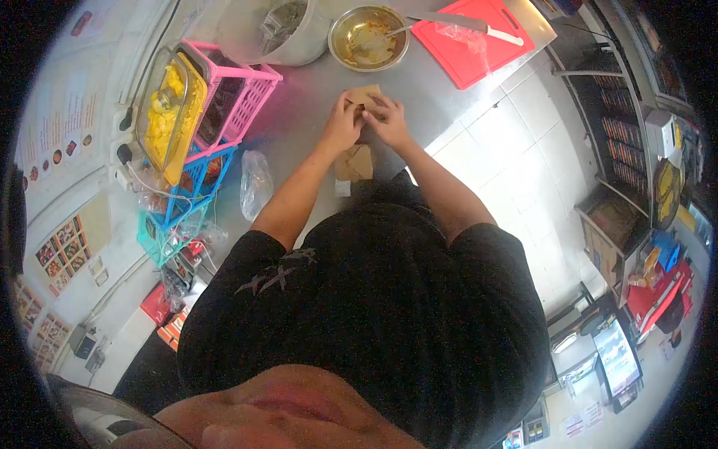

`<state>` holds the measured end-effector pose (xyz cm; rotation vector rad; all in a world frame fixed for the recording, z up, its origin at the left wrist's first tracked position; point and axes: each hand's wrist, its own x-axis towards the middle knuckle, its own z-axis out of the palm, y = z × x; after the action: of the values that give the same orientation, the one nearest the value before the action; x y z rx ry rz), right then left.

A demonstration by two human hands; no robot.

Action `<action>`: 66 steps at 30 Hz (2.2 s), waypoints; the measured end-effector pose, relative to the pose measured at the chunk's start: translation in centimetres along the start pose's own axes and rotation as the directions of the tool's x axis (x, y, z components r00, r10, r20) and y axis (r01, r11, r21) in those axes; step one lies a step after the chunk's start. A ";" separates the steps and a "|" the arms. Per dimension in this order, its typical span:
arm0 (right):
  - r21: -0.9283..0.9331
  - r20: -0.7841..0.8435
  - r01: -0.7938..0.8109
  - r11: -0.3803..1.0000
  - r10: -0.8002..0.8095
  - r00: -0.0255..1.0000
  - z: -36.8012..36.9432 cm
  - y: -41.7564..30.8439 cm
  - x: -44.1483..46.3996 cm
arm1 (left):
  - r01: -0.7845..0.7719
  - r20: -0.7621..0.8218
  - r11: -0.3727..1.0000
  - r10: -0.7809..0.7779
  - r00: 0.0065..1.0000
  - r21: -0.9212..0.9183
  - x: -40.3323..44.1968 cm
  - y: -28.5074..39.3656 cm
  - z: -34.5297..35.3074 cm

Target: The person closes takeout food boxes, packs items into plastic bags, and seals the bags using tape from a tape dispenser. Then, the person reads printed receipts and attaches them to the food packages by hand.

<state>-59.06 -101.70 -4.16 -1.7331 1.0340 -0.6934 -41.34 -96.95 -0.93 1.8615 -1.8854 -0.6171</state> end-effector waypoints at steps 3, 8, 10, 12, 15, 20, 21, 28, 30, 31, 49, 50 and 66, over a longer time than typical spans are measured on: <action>0.069 -0.062 -0.075 0.995 0.079 0.995 0.6 0.1 0.0 | 0.107 0.049 0.993 -0.109 0.993 0.058 0.4 1.8 -0.2; 0.014 -0.104 -0.024 1.000 0.026 0.994 0.8 0.7 0.3 | 0.063 0.010 0.998 -0.064 0.998 0.027 -0.1 1.1 0.3; -0.023 -0.135 -0.054 0.998 0.051 0.990 1.0 0.8 0.5 | 0.070 -0.014 0.994 -0.071 0.997 -0.086 0.2 1.0 -0.2; 0.005 -0.154 -0.083 0.997 0.083 0.985 1.2 0.6 0.8 | 0.043 -0.032 0.998 -0.045 0.998 -0.056 0.5 0.9 -0.9; 0.052 -0.211 -0.117 0.992 0.125 0.969 1.7 0.7 1.2 | -0.035 -0.027 0.992 0.039 0.999 0.124 1.4 0.6 -2.0; -0.187 -0.413 -0.150 0.971 0.061 0.909 2.6 -0.1 0.5 | -0.109 0.018 0.991 0.108 0.994 0.083 2.3 -0.3 -2.9; -0.258 -0.390 -0.094 0.961 -0.015 0.921 2.0 -0.4 0.3 | -0.120 0.025 0.989 0.118 0.993 0.087 2.4 -0.7 -2.8; -0.248 -0.014 -0.058 0.967 0.056 0.998 -0.1 0.7 0.0 | -0.131 0.049 0.990 0.129 0.990 0.058 1.8 -1.6 -2.7; -0.280 0.106 -0.086 0.956 0.120 0.987 -0.5 0.9 0.6 | -0.128 0.063 0.991 0.125 0.990 0.048 1.8 -1.7 -2.6; -0.297 0.165 -0.098 0.950 0.152 0.975 -0.8 0.6 0.8 | -0.123 0.073 0.991 0.119 0.990 0.049 1.8 -1.7 -2.6; 0.041 0.313 -0.543 0.839 0.505 0.804 -0.8 2.0 1.0 | 0.010 0.028 1.000 -0.010 1.000 -0.010 1.4 -3.7 0.9; -0.092 0.218 -0.494 0.865 0.501 0.837 -0.7 1.1 0.9 | 0.012 0.001 1.000 -0.012 1.000 -0.002 1.3 -3.6 0.9; -0.252 -0.087 -0.446 0.859 0.439 0.894 1.5 -0.3 0.8 | 0.337 0.130 0.905 -0.313 0.941 -0.258 2.4 0.7 -0.7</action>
<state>-57.39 -101.65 -4.45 -1.6199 1.5390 -0.2902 -41.57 -99.36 0.01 1.9980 -1.4496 -1.0290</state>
